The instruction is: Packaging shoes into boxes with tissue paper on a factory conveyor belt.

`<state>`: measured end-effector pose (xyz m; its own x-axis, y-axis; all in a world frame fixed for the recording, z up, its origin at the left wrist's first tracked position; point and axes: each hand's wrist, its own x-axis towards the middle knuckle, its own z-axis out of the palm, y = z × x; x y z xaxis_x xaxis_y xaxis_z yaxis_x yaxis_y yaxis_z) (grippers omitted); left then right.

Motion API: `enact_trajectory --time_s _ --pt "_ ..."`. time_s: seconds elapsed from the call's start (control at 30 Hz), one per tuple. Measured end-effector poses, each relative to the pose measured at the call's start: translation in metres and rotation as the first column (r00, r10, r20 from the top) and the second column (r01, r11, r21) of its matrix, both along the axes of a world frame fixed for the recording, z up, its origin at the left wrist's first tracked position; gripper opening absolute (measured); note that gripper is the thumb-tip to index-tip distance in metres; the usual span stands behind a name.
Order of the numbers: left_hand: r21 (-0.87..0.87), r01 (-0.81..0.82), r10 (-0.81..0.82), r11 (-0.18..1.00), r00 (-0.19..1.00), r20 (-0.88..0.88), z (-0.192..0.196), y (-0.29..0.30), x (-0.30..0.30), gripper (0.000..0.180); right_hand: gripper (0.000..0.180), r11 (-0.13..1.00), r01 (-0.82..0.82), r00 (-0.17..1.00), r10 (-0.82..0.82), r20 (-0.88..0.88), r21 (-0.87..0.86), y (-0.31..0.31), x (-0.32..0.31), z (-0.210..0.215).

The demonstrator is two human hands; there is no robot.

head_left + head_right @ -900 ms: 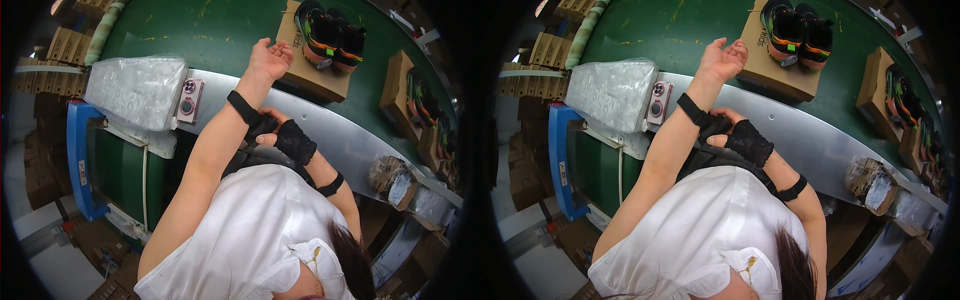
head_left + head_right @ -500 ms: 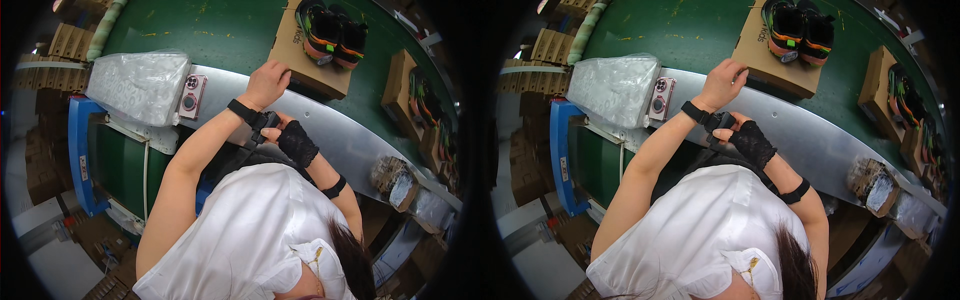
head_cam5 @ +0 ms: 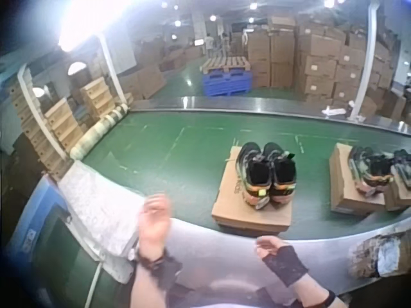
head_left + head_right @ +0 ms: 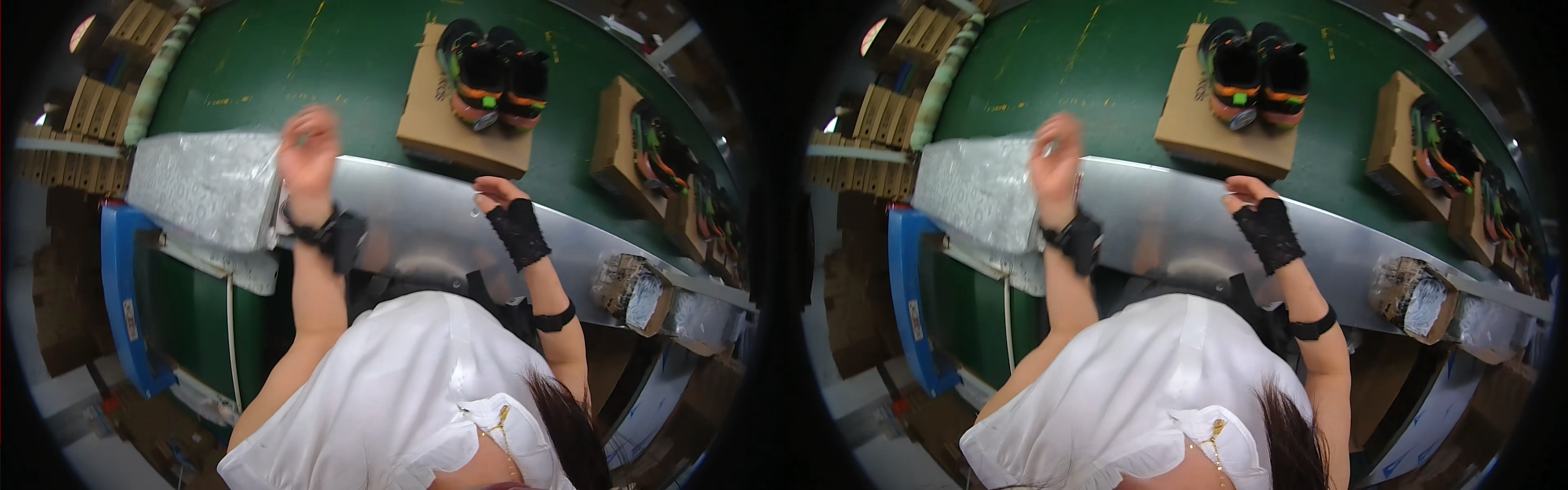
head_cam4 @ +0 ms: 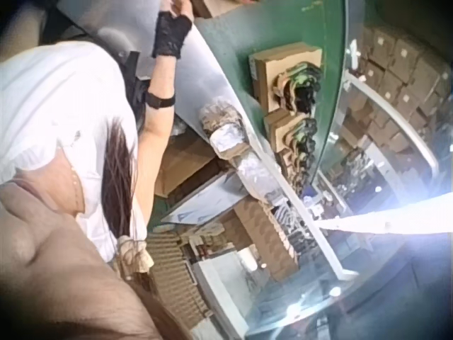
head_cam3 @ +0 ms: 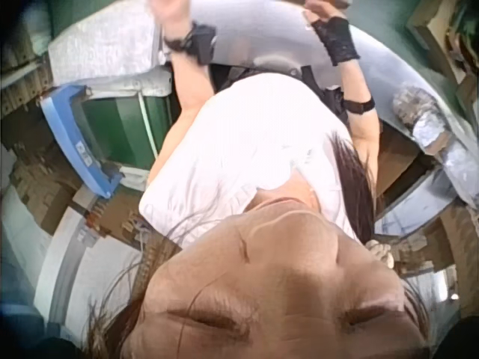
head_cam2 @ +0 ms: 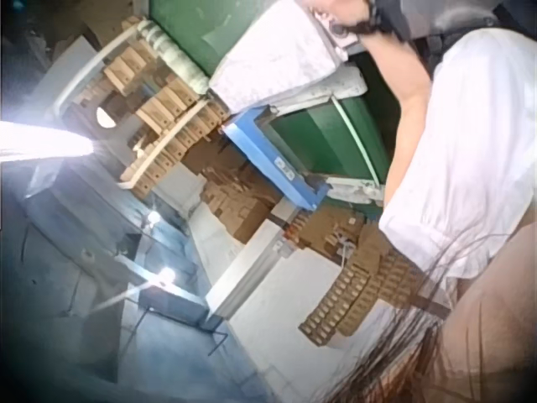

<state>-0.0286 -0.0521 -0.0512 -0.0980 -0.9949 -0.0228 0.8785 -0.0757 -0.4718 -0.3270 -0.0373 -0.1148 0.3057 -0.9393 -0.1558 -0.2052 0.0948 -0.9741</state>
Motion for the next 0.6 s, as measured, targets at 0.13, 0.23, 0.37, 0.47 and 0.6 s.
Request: enact_trajectory --time_s 0.13,0.23,0.37,0.47,0.6 --pt "-0.069 -0.293 0.145 0.954 0.244 0.959 0.037 0.021 -0.01 0.01 0.024 0.922 0.177 0.912 -0.286 -0.294 -0.344 -0.034 -0.034 0.031" --pt "-0.022 -0.225 -0.012 0.974 -0.149 0.989 -0.01 -0.007 -0.023 0.018 0.021 0.589 0.045 0.893 -0.385 -0.232 -0.807 -0.07 -0.02 0.058" --pt "0.48 -0.289 -0.47 0.828 0.107 0.876 -0.122 -0.058 -0.024 0.029 0.027 0.603 0.06 0.75 -0.553 -0.362 -0.796 -0.131 0.004 0.045" --pt "0.567 -0.193 -0.548 0.801 0.145 0.824 -0.139 -0.073 -0.048 0.037 0.042 0.974 0.012 0.527 -0.197 -0.827 -0.224 -0.168 0.016 0.063" --pt "0.297 -0.278 -0.394 0.913 -0.421 0.817 -0.137 -0.083 -0.064 0.041 0.043 0.997 -0.008 0.446 -0.067 -0.892 -0.079 -0.185 0.028 0.066"
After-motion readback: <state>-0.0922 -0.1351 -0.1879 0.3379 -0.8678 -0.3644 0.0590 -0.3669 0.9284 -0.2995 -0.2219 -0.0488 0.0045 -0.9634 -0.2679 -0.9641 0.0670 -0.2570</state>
